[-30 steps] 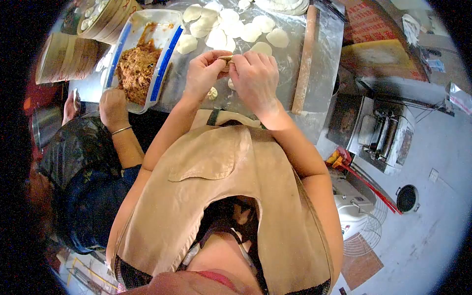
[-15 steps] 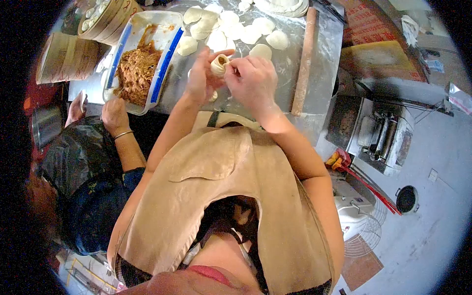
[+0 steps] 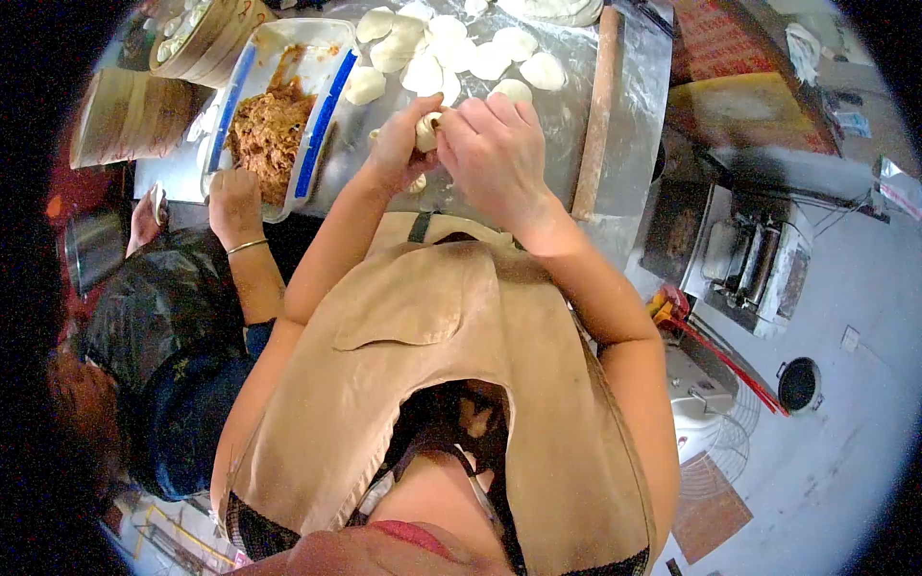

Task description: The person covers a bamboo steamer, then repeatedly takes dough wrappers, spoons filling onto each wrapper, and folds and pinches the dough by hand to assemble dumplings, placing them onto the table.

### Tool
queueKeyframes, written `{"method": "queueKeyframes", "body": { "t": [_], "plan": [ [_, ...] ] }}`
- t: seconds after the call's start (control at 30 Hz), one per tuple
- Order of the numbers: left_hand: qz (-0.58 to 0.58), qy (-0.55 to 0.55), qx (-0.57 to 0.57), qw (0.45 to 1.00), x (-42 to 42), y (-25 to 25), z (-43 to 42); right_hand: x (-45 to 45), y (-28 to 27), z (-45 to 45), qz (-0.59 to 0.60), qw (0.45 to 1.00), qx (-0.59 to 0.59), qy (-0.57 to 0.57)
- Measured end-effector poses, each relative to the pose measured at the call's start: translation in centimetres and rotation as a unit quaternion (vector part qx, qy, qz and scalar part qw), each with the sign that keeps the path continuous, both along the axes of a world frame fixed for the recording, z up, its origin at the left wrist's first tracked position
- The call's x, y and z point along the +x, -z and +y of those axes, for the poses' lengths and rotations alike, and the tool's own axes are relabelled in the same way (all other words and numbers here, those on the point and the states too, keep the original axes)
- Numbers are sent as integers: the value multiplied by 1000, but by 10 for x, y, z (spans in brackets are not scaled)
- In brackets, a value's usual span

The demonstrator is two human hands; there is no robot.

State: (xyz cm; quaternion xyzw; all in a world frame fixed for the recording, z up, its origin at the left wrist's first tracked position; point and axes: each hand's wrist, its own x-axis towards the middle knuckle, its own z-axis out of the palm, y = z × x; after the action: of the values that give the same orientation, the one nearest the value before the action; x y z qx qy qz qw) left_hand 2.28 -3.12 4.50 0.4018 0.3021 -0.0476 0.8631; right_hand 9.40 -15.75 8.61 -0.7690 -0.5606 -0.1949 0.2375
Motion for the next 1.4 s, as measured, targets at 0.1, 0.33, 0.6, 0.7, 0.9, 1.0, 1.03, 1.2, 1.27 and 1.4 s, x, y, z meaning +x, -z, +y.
{"method": "queueKeyframes", "body": {
  "t": [0.1,0.33,0.6,0.7,0.9,1.0,1.03,1.2,1.27,1.4],
  "plan": [
    [-13,35,-14,999,0,1,5,-1,-1,-3,-10,999,-5,-32],
    [-14,124,-3,992,2,-10,17,1,-8,-1,-12,999,-13,-28],
    [-37,-117,57,991,-3,-2,-17,-7,-2,-3,158,987,-20,5],
    [-41,-73,66,994,-3,7,-12,-1,-7,1,140,989,-46,2],
    [-34,-58,60,996,-5,-14,-12,0,-15,5,76,995,-56,-7],
    [-26,-40,48,998,-2,-2,-9,6,-11,7,69,995,-54,-37],
    [-26,-40,47,998,-2,1,-8,8,-11,6,69,993,-63,-72],
    [-14,5,42,999,-5,-8,-5,8,-24,5,79,989,-76,-101],
    [1,22,44,999,-2,-5,-5,10,-24,5,80,989,-68,-107],
    [8,75,77,994,-2,-3,-2,10,-29,4,59,983,-97,-147]
  ]
}}
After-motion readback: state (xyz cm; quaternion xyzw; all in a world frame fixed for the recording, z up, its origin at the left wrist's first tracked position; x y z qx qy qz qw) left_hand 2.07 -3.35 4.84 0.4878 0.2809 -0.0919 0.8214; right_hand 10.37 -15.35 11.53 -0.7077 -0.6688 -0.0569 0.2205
